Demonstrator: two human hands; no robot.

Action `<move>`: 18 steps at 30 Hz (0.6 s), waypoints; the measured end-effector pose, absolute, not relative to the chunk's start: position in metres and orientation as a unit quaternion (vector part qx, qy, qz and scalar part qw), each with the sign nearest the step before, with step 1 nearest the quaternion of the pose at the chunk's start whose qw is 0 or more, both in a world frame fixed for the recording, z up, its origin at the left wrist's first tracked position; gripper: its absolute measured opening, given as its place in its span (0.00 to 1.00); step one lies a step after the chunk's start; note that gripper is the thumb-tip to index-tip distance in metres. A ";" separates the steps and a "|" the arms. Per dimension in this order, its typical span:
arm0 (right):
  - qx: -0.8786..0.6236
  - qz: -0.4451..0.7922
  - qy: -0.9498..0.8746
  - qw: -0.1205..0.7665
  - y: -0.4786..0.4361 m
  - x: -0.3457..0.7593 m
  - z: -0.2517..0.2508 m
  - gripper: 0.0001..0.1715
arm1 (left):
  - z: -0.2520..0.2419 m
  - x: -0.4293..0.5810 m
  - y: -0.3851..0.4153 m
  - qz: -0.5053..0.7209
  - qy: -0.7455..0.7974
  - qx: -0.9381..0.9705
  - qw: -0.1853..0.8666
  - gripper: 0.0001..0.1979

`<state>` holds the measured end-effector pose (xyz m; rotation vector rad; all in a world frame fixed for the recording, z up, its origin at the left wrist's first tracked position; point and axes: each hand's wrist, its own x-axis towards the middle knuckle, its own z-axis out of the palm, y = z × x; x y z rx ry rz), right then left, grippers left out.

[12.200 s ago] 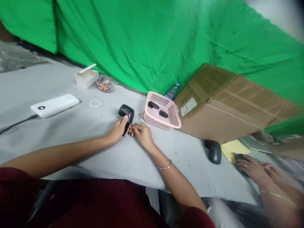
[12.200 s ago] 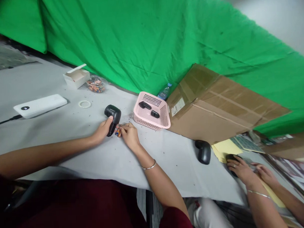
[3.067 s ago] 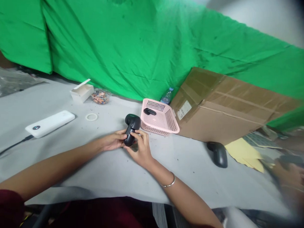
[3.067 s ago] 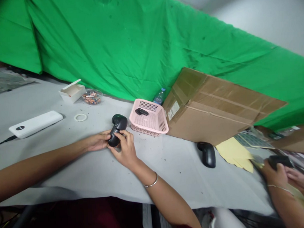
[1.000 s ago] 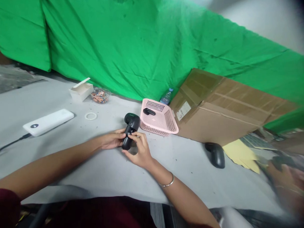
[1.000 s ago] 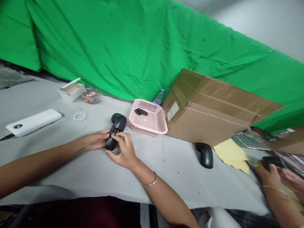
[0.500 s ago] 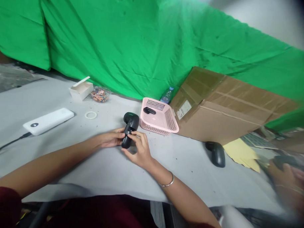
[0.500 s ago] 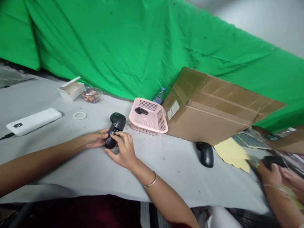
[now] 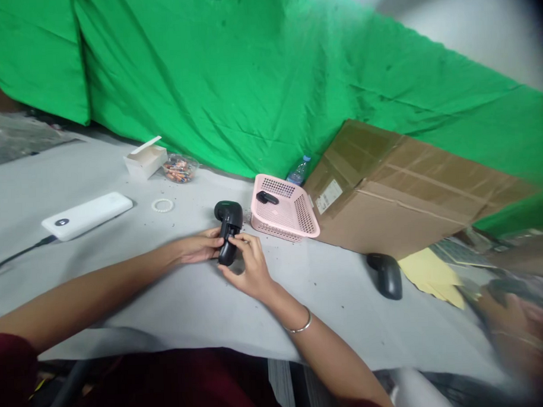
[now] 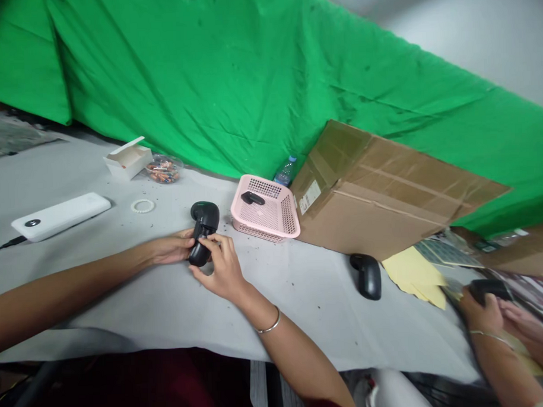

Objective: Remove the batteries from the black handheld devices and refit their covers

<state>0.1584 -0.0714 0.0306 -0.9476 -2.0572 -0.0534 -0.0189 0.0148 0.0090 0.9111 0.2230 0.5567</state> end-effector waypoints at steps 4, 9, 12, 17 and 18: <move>-0.392 -0.040 -0.821 0.414 -0.071 0.159 0.026 0.30 | 0.009 -0.022 0.020 0.206 0.100 0.485 0.844 0.33; -0.382 -0.045 -0.825 0.414 -0.070 0.159 0.026 0.31 | 0.005 -0.022 0.020 0.215 0.084 0.476 0.849 0.31; -0.377 -0.037 -0.828 0.414 -0.069 0.159 0.026 0.32 | 0.002 -0.021 0.020 0.226 0.101 0.444 0.861 0.21; -0.376 -0.029 -0.829 0.412 -0.069 0.159 0.027 0.32 | 0.003 -0.020 0.022 0.184 0.104 0.398 0.893 0.20; -0.379 -0.026 -0.828 0.412 -0.069 0.158 0.027 0.32 | 0.004 -0.020 0.023 0.179 0.100 0.389 0.898 0.21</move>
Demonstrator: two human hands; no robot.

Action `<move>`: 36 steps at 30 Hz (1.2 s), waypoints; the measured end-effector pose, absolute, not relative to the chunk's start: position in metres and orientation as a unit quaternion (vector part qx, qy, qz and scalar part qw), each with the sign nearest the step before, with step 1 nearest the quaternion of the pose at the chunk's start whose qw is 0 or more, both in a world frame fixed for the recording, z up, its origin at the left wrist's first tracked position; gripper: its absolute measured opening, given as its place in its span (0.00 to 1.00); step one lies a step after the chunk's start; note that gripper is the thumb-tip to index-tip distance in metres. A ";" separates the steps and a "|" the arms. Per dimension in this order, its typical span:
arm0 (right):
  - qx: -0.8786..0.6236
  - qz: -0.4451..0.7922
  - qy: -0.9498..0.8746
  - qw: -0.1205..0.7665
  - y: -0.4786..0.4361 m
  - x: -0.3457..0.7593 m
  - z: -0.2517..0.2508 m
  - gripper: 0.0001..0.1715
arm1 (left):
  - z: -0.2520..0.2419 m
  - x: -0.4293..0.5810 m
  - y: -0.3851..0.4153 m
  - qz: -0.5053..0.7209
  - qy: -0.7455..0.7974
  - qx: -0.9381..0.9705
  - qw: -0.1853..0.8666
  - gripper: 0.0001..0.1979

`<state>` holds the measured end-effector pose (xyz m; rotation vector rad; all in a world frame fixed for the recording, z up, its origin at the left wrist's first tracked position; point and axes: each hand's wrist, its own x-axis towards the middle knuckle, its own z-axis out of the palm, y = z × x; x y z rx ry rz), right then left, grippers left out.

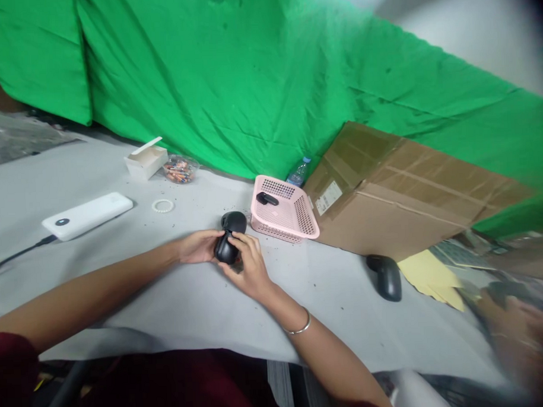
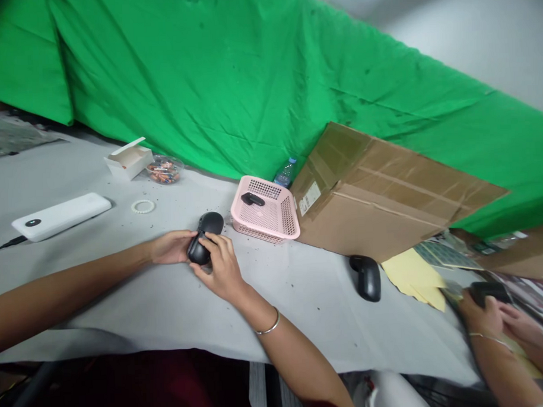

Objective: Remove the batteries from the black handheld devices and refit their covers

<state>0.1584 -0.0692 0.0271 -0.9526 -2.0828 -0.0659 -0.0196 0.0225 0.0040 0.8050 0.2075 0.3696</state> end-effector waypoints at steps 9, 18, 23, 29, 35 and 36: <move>-0.404 -0.011 -0.818 0.410 -0.069 0.161 0.025 0.35 | 0.006 -0.018 0.021 0.243 0.137 0.410 0.868 0.15; -0.375 0.007 -0.837 0.398 -0.072 0.159 0.025 0.35 | 0.009 -0.018 0.020 0.280 0.146 0.401 0.860 0.14; -0.387 -0.013 -0.820 0.420 -0.069 0.160 0.025 0.34 | 0.011 -0.018 0.018 0.256 0.143 0.429 0.855 0.22; -0.376 0.013 -0.828 0.415 -0.070 0.160 0.027 0.34 | 0.011 -0.018 0.018 0.287 0.163 0.433 0.838 0.21; -0.385 0.024 -0.831 0.400 -0.070 0.160 0.025 0.33 | 0.011 -0.019 0.021 0.286 0.159 0.435 0.839 0.19; -0.389 0.017 -0.826 0.407 -0.069 0.161 0.024 0.32 | 0.011 -0.019 0.020 0.273 0.157 0.445 0.838 0.21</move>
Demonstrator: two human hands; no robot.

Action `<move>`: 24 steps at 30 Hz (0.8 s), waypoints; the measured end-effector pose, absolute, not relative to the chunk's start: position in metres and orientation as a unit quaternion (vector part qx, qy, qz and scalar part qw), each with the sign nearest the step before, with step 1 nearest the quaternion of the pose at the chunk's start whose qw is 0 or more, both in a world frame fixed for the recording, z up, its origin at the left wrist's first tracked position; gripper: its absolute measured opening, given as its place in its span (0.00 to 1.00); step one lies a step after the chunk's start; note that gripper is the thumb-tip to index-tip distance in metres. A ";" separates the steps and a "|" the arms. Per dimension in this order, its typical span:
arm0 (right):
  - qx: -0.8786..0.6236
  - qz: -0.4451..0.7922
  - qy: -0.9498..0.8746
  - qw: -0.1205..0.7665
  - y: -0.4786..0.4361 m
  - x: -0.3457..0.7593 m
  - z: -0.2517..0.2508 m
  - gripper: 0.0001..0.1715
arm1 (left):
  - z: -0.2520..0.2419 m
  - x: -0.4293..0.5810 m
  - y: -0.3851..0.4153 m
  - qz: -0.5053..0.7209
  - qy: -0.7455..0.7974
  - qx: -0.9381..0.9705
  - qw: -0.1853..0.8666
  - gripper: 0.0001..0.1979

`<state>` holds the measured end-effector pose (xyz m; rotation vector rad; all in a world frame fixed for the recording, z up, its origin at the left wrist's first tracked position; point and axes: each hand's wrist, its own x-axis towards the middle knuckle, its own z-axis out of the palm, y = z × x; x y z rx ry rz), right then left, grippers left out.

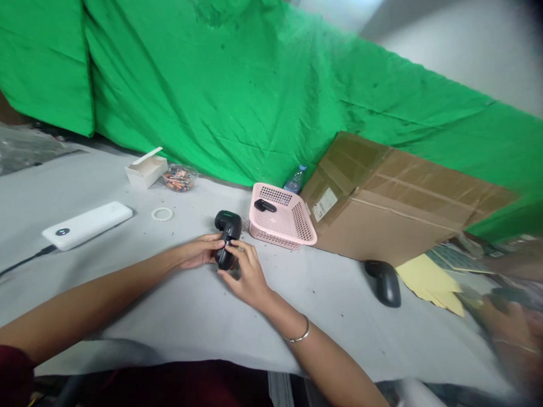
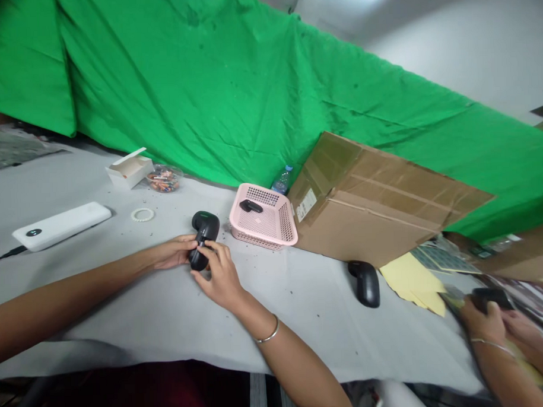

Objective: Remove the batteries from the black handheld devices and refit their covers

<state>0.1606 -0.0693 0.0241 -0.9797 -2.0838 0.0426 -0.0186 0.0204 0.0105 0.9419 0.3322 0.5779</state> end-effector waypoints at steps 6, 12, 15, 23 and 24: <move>-0.381 0.009 -0.819 0.428 -0.069 0.160 0.025 0.33 | 0.009 -0.018 0.019 0.265 0.158 0.455 0.835 0.24; -0.384 0.020 -0.822 0.421 -0.072 0.157 0.026 0.31 | 0.009 -0.019 0.019 0.267 0.155 0.447 0.840 0.23; -0.378 0.020 -0.825 0.420 -0.073 0.158 0.026 0.31 | 0.006 -0.020 0.021 0.270 0.151 0.444 0.841 0.22; -0.365 0.014 -0.834 0.412 -0.072 0.159 0.029 0.26 | 0.010 -0.018 0.017 0.271 0.160 0.443 0.840 0.23; -0.363 0.015 -0.835 0.413 -0.073 0.159 0.029 0.26 | 0.010 -0.018 0.017 0.273 0.162 0.442 0.839 0.23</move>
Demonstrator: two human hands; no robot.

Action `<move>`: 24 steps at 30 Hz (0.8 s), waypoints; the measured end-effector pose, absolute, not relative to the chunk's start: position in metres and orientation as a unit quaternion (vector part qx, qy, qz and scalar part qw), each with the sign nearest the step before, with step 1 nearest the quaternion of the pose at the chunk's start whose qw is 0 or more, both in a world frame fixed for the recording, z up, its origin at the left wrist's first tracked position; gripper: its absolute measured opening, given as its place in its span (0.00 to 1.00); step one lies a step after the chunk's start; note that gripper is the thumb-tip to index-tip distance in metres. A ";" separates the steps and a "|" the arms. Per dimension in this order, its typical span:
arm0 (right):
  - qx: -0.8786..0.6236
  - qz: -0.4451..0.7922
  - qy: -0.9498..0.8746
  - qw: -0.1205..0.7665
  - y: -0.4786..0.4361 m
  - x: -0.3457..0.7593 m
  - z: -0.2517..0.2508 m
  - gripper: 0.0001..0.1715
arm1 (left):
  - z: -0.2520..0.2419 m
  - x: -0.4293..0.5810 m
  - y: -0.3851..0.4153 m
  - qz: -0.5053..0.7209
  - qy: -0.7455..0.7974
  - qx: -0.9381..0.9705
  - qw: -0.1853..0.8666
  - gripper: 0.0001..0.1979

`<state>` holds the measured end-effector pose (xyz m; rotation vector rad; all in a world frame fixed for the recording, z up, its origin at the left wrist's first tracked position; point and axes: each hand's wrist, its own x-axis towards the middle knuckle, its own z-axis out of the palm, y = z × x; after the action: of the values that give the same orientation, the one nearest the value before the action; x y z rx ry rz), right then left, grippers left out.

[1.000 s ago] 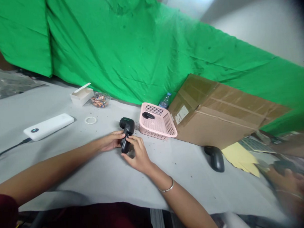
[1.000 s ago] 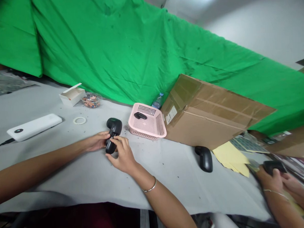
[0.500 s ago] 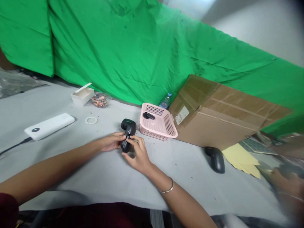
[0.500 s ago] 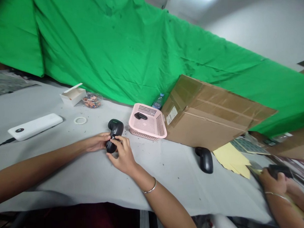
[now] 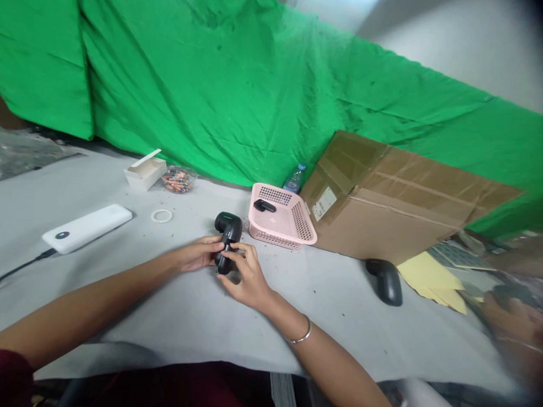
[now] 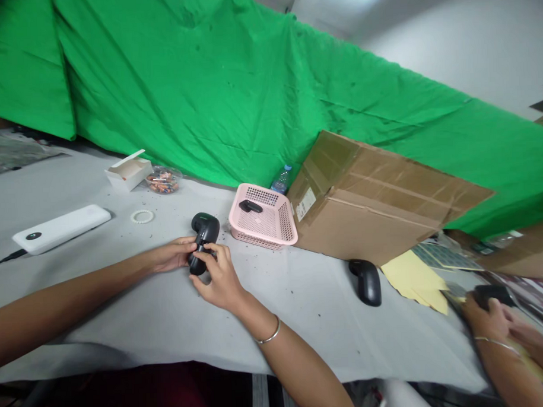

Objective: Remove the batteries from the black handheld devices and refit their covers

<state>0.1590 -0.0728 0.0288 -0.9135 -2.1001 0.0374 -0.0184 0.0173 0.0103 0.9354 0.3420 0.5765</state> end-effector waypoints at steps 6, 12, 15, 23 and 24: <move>-0.348 0.004 -0.849 0.397 -0.073 0.158 0.024 0.25 | 0.008 -0.019 0.020 0.302 0.169 0.440 0.829 0.19; -0.369 -0.015 -0.829 0.420 -0.070 0.159 0.024 0.22 | 0.009 -0.018 0.018 0.274 0.133 0.472 0.827 0.20; -0.371 -0.018 -0.829 0.419 -0.070 0.160 0.026 0.24 | 0.010 -0.018 0.018 0.271 0.133 0.460 0.835 0.20; -0.378 -0.017 -0.829 0.412 -0.072 0.159 0.028 0.26 | 0.009 -0.019 0.018 0.273 0.154 0.449 0.837 0.21; -0.378 -0.017 -0.829 0.412 -0.072 0.159 0.027 0.26 | 0.009 -0.019 0.018 0.272 0.154 0.449 0.837 0.21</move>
<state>0.1593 -0.0718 0.0274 -0.9503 -2.0863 -0.0428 -0.0187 0.0181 0.0094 0.9499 0.3260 0.5757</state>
